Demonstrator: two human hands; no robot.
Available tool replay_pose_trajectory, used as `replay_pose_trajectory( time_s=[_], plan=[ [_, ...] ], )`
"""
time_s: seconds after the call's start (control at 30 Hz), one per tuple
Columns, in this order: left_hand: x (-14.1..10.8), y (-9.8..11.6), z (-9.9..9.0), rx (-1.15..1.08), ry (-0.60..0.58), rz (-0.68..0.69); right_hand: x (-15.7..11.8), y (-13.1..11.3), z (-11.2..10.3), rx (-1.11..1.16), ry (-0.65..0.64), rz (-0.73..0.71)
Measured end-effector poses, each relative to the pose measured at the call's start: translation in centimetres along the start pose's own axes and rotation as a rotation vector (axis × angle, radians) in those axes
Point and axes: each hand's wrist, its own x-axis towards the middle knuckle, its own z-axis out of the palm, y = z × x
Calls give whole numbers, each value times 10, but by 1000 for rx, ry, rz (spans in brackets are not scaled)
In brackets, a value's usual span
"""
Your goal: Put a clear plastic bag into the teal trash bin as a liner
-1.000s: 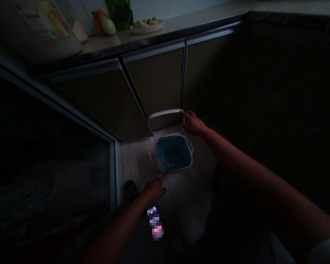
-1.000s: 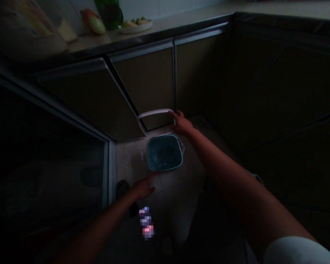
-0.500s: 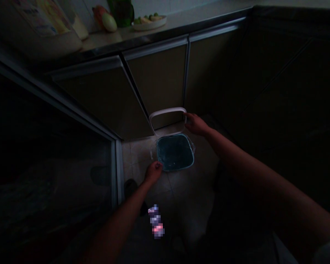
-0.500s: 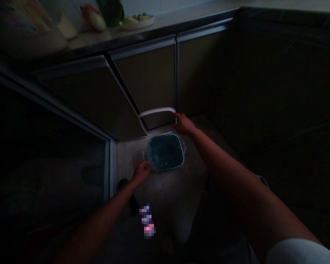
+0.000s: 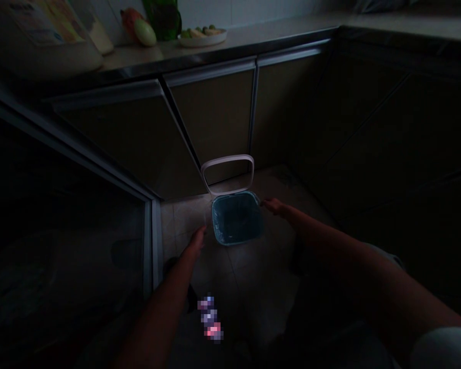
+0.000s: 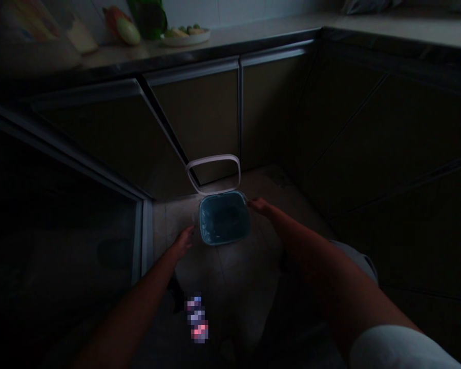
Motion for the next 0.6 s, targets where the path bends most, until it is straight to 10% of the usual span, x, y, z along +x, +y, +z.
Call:
replay_pose_trajectory(
  time_s=[0.23, 0.6],
  plan=[
    [0, 6, 1, -76, -134, -24, -10, 19, 4, 377, -257, 142],
    [-20, 22, 2, -68, -142, 77, -50, -1, -7, 450, -11, 13]
  ],
)
